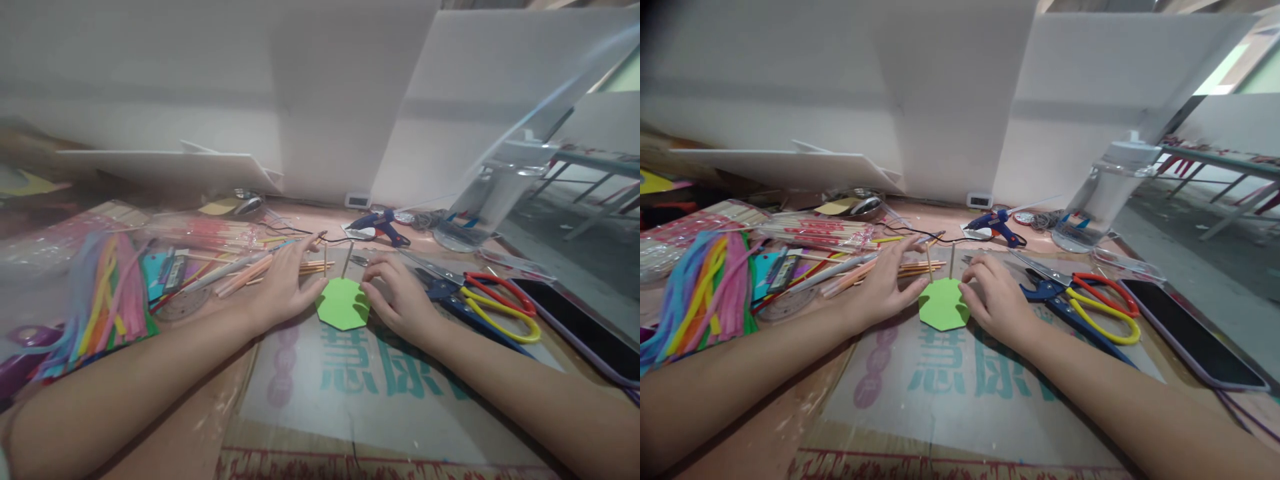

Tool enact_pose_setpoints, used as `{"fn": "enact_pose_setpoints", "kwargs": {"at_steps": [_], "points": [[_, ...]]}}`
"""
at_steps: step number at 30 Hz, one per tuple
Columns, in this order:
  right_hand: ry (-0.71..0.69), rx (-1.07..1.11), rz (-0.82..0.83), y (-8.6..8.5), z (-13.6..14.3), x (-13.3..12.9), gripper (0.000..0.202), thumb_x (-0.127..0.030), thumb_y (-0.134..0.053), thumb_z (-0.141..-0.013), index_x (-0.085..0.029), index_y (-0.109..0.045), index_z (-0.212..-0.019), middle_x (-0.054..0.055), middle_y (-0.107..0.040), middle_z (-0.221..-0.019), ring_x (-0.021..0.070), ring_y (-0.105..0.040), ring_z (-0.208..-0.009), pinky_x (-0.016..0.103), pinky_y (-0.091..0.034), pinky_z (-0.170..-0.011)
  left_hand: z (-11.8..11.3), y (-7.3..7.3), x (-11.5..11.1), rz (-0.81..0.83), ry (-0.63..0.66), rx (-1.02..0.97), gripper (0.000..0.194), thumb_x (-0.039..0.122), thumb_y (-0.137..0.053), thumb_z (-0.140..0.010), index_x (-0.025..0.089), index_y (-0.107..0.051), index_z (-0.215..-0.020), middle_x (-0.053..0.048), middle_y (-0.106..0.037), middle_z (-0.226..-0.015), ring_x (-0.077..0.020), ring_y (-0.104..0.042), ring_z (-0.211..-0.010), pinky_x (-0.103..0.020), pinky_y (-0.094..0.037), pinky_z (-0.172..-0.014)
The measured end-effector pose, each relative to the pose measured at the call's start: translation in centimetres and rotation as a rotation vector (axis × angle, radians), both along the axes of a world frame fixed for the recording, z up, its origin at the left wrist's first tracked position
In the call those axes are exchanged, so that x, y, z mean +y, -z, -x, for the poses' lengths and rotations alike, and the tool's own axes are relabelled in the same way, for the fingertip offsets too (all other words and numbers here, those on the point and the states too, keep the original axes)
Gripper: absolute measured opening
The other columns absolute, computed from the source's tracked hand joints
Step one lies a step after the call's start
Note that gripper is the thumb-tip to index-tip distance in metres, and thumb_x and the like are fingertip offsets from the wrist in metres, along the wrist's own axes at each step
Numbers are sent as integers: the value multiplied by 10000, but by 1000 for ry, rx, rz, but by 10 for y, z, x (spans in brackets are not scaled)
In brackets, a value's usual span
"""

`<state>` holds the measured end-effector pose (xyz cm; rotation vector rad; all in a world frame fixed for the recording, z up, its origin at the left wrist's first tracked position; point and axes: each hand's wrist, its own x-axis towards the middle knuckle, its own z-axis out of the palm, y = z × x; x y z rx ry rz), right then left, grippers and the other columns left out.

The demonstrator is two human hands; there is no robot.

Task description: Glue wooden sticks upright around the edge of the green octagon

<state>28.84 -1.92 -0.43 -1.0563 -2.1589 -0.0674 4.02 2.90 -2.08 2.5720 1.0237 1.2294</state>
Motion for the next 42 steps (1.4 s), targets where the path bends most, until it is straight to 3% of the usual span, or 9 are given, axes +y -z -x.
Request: {"fn": "enact_pose_setpoints", "kwargs": {"at_steps": [6, 13, 17, 21, 25, 29, 36, 42], "points": [[32, -39, 99, -3, -2, -4, 95, -273, -499, -993, -233, -528, -912, 71, -669, -897, 238, -639, -839, 378, -493, -760, -2, 2, 1, 70, 2, 1, 619, 293, -595, -929, 182, -360, -1490, -151, -585, -1372, -294, -560, -1273, -490, -418, -1109], [42, -54, 181, -4, 0, -7, 146, -290, -475, -992, -211, -577, -924, 68, -709, -841, 225, -652, -756, 339, -462, -670, 0, 1, 1, 184, 5, 122, 784, 240, -606, -814, 138, -330, -1541, -163, -596, -1341, -329, -540, -1272, -534, -403, -1117], [29, -41, 226, -5, 0, -10, 161, -303, -494, -976, -215, -615, -916, 54, -727, -819, 215, -659, -726, 325, -454, -653, 3, 1, 2, 237, -20, 190, 785, 293, -605, -819, 121, -351, -1542, -171, -578, -1374, -347, -505, -1313, -558, -384, -1131], [68, 40, 273, -3, -1, -5, 152, -315, -516, -962, -219, -618, -905, 41, -729, -807, 203, -663, -716, 309, -462, -640, 4, 2, 6, 217, -47, 160, 631, 362, -626, -853, 139, -495, -1429, -173, -574, -1406, -345, -512, -1326, -546, -395, -1129], [150, 169, 319, 4, -2, 9, 159, -334, -507, -963, -217, -570, -878, 29, -704, -773, 189, -655, -691, 296, -473, -626, 0, -3, 10, 183, -32, 19, 404, 423, -602, -929, 166, -642, -1238, -118, -685, -1255, -285, -606, -1211, -467, -454, -1080], [173, 229, 366, 9, 0, 16, 171, -358, -501, -962, -219, -560, -882, 27, -693, -773, 191, -648, -698, 300, -475, -628, -7, -7, 12, 256, 3, -39, 260, 400, -613, -939, 203, -729, -1062, -76, -733, -1137, -257, -646, -1119, -435, -494, -1019], [143, 215, 381, 5, 4, 14, 157, -341, -524, -931, -216, -585, -860, 27, -693, -776, 193, -638, -708, 301, -463, -637, -10, -9, 12, 292, 35, -43, 190, 323, -632, -930, 189, -762, -890, -74, -744, -1009, -253, -656, -1040, -442, -499, -975], [84, 176, 353, 5, 5, 14, 138, -297, -534, -936, -213, -600, -848, 20, -686, -764, 190, -632, -712, 295, -463, -639, -9, -10, 12, 275, 45, -19, 189, 319, -632, -934, 201, -767, -872, -60, -745, -976, -249, -652, -1021, -433, -501, -957]]}}
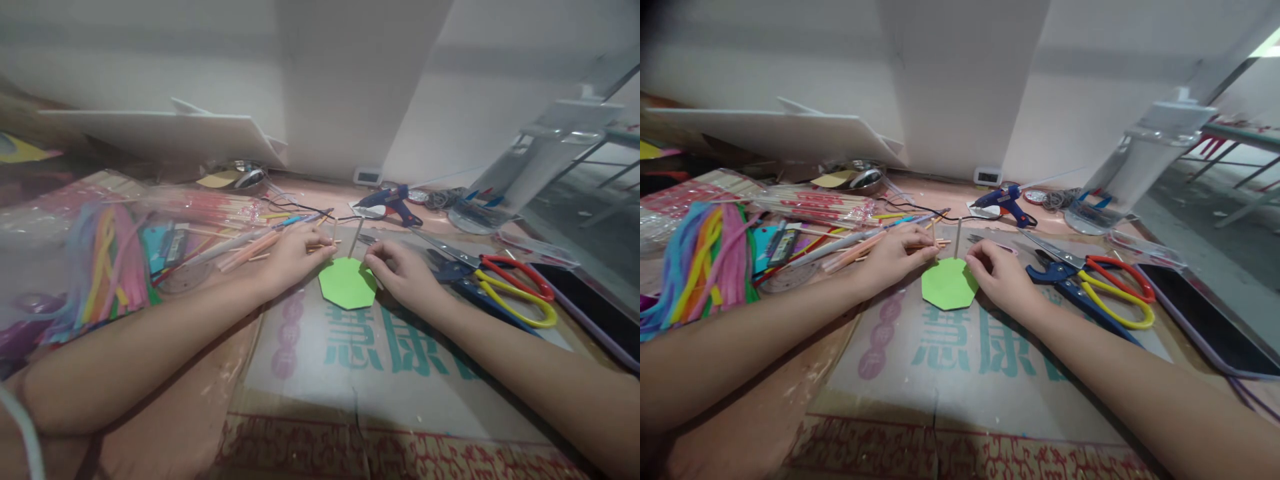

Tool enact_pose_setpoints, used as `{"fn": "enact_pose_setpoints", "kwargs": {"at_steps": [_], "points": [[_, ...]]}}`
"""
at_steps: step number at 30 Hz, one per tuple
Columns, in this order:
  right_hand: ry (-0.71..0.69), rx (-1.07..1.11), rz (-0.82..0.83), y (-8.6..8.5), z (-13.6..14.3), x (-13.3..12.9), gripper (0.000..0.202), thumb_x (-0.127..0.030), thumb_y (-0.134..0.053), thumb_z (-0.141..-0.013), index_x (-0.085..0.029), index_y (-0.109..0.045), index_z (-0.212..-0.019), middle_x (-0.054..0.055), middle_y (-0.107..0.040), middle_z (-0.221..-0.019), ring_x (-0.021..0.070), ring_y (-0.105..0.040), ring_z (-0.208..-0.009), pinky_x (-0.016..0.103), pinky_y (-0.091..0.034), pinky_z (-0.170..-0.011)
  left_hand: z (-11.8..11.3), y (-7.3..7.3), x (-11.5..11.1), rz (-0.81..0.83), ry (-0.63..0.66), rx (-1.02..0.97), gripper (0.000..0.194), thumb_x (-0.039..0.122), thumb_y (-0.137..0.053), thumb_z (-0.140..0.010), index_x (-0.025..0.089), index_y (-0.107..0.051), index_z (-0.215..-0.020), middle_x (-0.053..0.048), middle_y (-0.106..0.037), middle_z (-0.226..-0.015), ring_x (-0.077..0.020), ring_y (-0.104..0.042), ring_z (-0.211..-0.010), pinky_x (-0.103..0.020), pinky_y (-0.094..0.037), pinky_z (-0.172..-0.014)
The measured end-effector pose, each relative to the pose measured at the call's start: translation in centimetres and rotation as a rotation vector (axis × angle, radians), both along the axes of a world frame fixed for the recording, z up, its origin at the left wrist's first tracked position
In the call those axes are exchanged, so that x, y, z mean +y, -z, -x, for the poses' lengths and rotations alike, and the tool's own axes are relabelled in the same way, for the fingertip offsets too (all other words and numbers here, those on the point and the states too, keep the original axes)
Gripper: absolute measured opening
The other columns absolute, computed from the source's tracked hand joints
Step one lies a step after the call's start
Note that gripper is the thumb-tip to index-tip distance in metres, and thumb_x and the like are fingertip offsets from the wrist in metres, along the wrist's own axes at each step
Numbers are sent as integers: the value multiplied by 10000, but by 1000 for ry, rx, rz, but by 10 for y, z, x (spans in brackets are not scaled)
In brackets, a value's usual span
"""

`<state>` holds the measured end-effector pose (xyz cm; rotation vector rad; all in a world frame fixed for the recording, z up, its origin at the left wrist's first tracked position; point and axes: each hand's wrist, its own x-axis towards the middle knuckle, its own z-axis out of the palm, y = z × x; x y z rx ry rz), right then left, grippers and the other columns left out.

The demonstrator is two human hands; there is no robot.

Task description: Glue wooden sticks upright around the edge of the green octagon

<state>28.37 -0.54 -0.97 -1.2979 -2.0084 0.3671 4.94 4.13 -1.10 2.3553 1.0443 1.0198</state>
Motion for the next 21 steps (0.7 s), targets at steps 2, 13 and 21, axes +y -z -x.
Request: {"fn": "enact_pose_setpoints", "kwargs": {"at_steps": [2, 13, 21], "points": [[-35, -16, -21, -1, 0, -2, 154, -291, -535, -942, -214, -601, -826, 26, -678, -765, 193, -625, -716, 305, -464, -651, 0, 1, 0, -7, 1, -6, 175, 317, -643, -929, 201, -766, -883, -62, -744, -1001, -253, -648, -1047, -435, -496, -978], [-394, -174, -184, -5, 0, -16, 136, -224, -508, -1004, -205, -631, -947, 95, -699, -976, 223, -644, -922, 395, -532, -841, 1, 4, 1, -4, -2, 15, 162, 328, -682, -918, 199, -775, -944, -61, -747, -1003, -257, -649, -1048, -437, -484, -975], [-468, -378, -257, -14, 0, -39, 187, -246, -569, -989, -209, -640, -1158, 110, -702, -1179, 246, -643, -1100, 423, -531, -975, 10, 9, 1, 57, -48, -104, 199, 284, -545, -967, 189, -680, -1079, -66, -716, -1091, -224, -665, -1020, -384, -538, -886]]}}
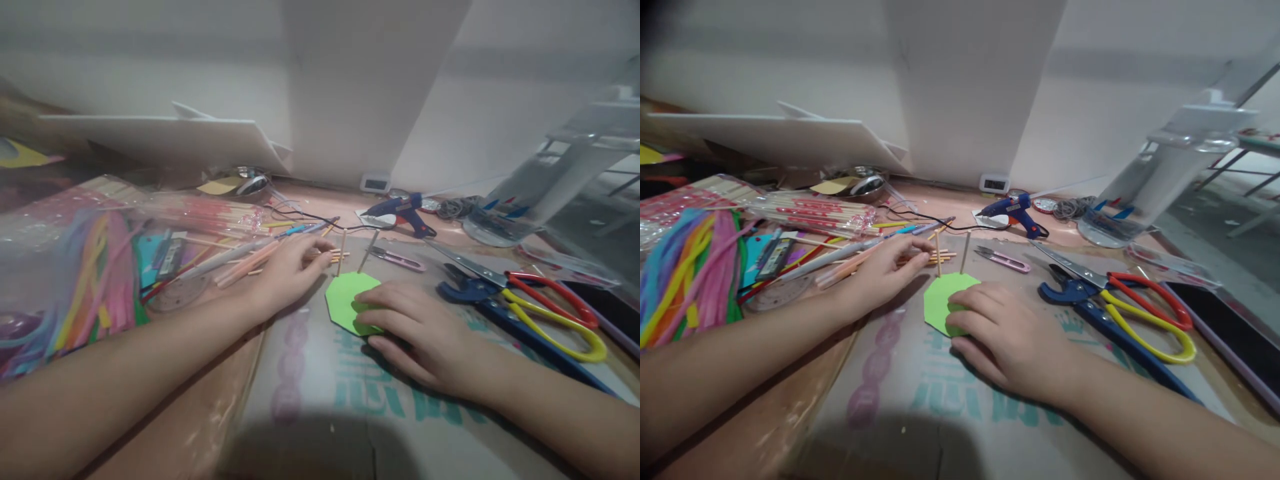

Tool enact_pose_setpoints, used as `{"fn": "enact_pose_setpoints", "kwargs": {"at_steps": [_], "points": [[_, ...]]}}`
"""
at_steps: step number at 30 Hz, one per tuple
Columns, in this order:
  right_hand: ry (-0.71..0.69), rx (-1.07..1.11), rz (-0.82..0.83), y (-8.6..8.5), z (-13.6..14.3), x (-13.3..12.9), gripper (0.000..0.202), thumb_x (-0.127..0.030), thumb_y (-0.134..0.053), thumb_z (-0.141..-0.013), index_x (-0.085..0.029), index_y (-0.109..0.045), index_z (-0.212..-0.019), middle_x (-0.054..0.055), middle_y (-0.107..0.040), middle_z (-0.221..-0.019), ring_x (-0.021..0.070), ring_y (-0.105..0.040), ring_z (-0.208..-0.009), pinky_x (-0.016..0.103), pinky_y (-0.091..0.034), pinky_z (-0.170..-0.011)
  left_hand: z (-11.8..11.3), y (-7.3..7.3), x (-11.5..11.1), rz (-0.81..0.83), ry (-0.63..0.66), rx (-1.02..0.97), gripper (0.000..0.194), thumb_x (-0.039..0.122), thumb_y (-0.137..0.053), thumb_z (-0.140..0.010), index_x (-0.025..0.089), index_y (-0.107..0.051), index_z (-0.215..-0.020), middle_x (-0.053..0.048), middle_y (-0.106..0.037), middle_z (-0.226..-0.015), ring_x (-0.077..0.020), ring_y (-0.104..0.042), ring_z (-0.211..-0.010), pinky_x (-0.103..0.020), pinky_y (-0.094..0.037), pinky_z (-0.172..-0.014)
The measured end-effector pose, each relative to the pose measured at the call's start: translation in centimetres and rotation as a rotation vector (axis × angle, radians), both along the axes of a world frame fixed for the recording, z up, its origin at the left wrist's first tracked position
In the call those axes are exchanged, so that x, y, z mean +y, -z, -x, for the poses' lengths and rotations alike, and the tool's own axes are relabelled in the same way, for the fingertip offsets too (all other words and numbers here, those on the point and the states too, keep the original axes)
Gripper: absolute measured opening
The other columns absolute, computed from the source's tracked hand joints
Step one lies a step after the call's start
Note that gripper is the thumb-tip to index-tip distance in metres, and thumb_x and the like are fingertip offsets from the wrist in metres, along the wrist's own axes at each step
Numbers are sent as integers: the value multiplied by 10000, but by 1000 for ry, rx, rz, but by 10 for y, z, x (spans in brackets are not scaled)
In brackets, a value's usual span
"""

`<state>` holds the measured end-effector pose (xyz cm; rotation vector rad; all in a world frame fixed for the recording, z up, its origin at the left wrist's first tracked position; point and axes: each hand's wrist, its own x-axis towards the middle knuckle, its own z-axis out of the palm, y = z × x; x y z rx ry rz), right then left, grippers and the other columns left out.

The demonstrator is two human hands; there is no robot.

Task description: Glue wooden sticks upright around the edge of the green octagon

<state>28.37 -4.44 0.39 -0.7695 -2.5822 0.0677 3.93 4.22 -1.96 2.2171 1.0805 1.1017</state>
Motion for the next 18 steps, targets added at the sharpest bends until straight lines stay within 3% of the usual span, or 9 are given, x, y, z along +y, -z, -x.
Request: {"fn": "enact_pose_setpoints", "kwargs": {"at_steps": [5, 9, 13, 18], "points": [[29, -17, -7, 3, 3, -1, 261, -365, -605, -977, -208, -627, -1185, 141, -701, -1230, 280, -628, -1180, 450, -526, -1039, 2, 0, -2, 10, -66, 52, 182, 115, -535, -874, 191, -645, -997, -49, -701, -1040, -227, -640, -1031, -416, -503, -943], [40, -25, 22, 0, 5, 1, 347, -368, -597, -975, -187, -621, -1270, 137, -695, -1296, 287, -624, -1232, 456, -527, -1065, 1, -5, -5, 5, 16, 68, 244, 111, -531, -883, 199, -692, -1045, -37, -697, -1079, -215, -616, -1081, -407, -471, -986], [41, -25, 10, -4, 5, 2, 319, -396, -595, -980, -211, -670, -1229, 82, -753, -1215, 266, -679, -1147, 400, -537, -1073, 2, -8, -6, -6, 61, 43, 270, 131, -526, -900, 199, -715, -1081, -27, -693, -1084, -188, -620, -1069, -355, -475, -966], [82, -10, -13, 6, 5, 2, 286, -362, -572, -993, -228, -691, -1216, 64, -760, -1214, 269, -696, -1105, 364, -567, -1031, 3, -12, -6, 26, 66, 69, 242, 160, -557, -898, 209, -717, -1072, -10, -692, -1094, -176, -612, -1091, -325, -467, -975]]}}
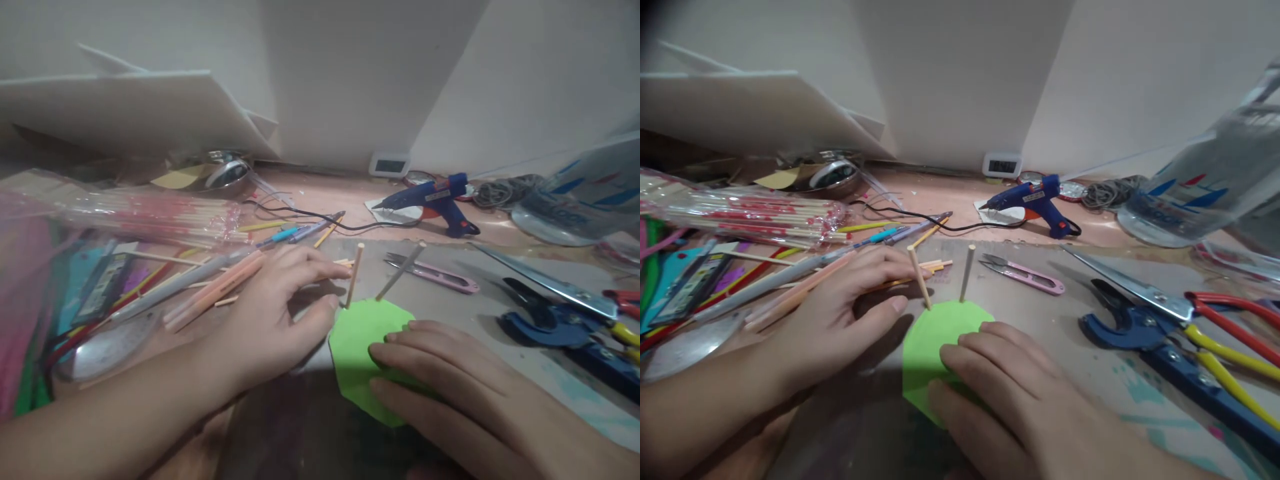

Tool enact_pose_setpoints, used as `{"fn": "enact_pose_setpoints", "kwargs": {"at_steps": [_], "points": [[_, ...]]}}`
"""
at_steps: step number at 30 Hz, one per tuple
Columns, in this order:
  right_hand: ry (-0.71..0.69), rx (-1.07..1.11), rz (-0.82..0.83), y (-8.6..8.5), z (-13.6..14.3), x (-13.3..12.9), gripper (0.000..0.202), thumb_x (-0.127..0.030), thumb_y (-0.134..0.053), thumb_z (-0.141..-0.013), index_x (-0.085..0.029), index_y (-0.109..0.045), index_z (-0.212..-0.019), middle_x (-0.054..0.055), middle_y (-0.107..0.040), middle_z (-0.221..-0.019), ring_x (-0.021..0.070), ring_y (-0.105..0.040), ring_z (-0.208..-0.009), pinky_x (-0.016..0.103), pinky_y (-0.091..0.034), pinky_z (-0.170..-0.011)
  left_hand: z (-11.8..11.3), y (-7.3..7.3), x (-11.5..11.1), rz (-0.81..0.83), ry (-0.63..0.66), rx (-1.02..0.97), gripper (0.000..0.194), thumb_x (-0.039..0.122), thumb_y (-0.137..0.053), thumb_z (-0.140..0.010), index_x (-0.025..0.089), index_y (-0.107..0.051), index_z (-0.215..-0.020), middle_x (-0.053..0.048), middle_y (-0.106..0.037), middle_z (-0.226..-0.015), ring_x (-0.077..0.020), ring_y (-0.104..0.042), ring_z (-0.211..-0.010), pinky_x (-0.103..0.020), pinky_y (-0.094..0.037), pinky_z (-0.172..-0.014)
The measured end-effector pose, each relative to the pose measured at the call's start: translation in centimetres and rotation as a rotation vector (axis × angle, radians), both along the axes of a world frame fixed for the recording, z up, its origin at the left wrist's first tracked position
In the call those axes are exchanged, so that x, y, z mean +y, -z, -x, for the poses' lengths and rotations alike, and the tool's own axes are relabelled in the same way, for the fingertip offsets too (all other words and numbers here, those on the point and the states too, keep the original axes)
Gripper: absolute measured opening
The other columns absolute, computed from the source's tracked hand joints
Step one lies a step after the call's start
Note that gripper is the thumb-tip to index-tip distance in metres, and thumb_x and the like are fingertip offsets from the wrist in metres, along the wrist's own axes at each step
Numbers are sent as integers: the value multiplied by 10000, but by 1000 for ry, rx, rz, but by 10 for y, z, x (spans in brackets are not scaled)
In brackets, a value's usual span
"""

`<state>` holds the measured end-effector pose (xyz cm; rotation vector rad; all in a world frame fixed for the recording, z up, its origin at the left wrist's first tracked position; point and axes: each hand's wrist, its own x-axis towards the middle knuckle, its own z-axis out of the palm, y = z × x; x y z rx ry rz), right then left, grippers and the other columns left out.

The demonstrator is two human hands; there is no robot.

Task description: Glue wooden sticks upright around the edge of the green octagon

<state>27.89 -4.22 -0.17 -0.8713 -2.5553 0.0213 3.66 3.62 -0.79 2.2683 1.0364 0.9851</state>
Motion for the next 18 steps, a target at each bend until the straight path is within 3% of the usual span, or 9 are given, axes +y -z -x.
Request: {"fn": "enact_pose_setpoints", "kwargs": {"at_steps": [5, 9, 18], "points": [[-24, 25, -9, 7, 2, 3, 314, -395, -467, -1040, -232, -713, -1146, 58, -772, -1142, 243, -698, -1051, 328, -593, -963, -2, -1, 1, 0, 25, 28, 140, 210, -629, -898, 217, -741, -981, -14, -696, -1065, -193, -616, -1073, -352, -467, -965], [-12, -6, 21, 1, 4, 3, 271, -344, -484, -1037, -227, -726, -1067, 52, -772, -1107, 229, -685, -1052, 311, -591, -955, -3, 3, 3, -60, 43, 27, 101, 275, -686, -923, 207, -750, -961, -19, -700, -1023, -188, -621, -1034, -370, -463, -946], [-25, -21, 59, -8, 6, 1, 235, -251, -502, -1002, -207, -721, -1073, 78, -761, -1128, 226, -679, -1065, 321, -588, -943, -5, 7, 6, -95, 56, 44, 81, 245, -682, -945, 208, -751, -927, -11, -715, -1004, -184, -622, -1019, -380, -454, -926]]}}
